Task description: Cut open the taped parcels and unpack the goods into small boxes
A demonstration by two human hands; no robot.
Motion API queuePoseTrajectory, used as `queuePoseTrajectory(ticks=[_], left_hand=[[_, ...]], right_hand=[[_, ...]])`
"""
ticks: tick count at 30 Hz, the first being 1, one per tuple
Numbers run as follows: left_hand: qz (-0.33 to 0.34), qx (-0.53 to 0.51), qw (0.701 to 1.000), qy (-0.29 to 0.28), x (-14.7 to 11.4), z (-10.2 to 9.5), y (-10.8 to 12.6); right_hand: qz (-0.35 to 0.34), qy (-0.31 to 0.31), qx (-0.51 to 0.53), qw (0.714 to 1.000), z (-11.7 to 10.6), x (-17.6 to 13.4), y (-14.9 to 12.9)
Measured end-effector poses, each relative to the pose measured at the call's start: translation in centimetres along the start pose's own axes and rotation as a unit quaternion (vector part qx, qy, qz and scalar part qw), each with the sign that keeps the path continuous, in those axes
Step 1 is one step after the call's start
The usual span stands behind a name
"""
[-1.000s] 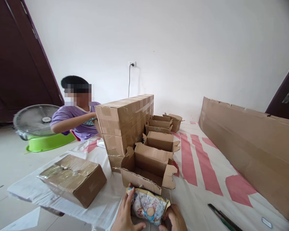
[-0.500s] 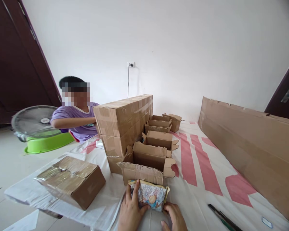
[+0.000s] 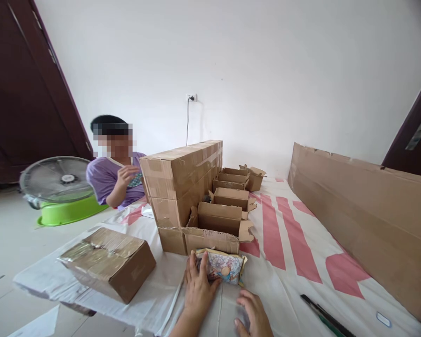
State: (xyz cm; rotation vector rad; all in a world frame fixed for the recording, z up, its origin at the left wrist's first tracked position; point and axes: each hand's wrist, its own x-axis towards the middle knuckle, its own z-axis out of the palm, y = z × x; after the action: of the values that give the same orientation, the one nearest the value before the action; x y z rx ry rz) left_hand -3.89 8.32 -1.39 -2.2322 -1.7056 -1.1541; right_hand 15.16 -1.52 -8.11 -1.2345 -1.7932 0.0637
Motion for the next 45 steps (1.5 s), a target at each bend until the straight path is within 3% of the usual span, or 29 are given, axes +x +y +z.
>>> queuePoseTrajectory(ticks=[2, 5, 7, 9, 12, 19, 26, 30, 34, 37, 39, 41, 45], left_hand=[[0.093, -0.004, 0.994, 0.052, -0.5, -0.3, 0.3], [0.237, -0.013, 0.970, 0.053, -0.9, -0.3, 0.9], [0.290, 0.001, 0.956, 0.038, -0.9, 0.0, 1.1], [0.298, 0.018, 0.954, 0.033, -0.8, 0.6, 1.1], [0.265, 0.027, 0.964, 0.019, -0.7, 1.1, 0.7], [0.170, 0.057, 0.980, -0.090, 0.4, 0.7, 0.6], [0.183, 0.014, 0.977, -0.108, -0.3, -0.5, 0.9], [0.158, -0.038, 0.982, -0.091, -1.5, -3.3, 0.1], [0.101, -0.022, 0.995, -0.004, -1.4, -7.9, -1.9], [-0.029, 0.043, 0.995, 0.082, -0.1, -11.6, -4.2], [-0.142, 0.083, 0.977, 0.133, 1.0, -13.7, -6.3], [-0.224, 0.086, 0.963, 0.126, 1.7, -15.1, -8.6], [-0.283, 0.003, 0.956, 0.083, 1.9, -16.6, -12.7]], right_hand=[[0.002, 0.007, 0.004, 1.000, -0.1, 0.2, -0.4], [0.013, -0.010, 0.006, 1.000, -0.5, 0.5, -1.1], [0.011, -0.024, 0.005, 1.000, -0.8, 0.7, -1.5], [0.002, -0.025, 0.003, 1.000, -1.1, 0.8, -1.6], [-0.005, -0.027, 0.006, 1.000, -1.1, 0.9, -1.6], [0.035, -0.049, 0.018, 0.998, -1.3, 1.2, -2.5], [0.076, -0.063, 0.026, 0.995, -2.7, 1.9, -4.5], [0.091, -0.066, 0.035, 0.993, -3.2, 2.2, -5.1], [0.094, -0.072, 0.039, 0.992, -3.3, 2.1, -5.2], [0.098, -0.079, 0.038, 0.991, -3.3, 2.0, -5.0], [0.106, -0.084, 0.035, 0.990, -3.4, 2.0, -5.0], [0.111, -0.089, 0.034, 0.989, -3.4, 2.0, -4.9], [0.108, -0.089, 0.039, 0.989, -3.5, 2.0, -5.0]])
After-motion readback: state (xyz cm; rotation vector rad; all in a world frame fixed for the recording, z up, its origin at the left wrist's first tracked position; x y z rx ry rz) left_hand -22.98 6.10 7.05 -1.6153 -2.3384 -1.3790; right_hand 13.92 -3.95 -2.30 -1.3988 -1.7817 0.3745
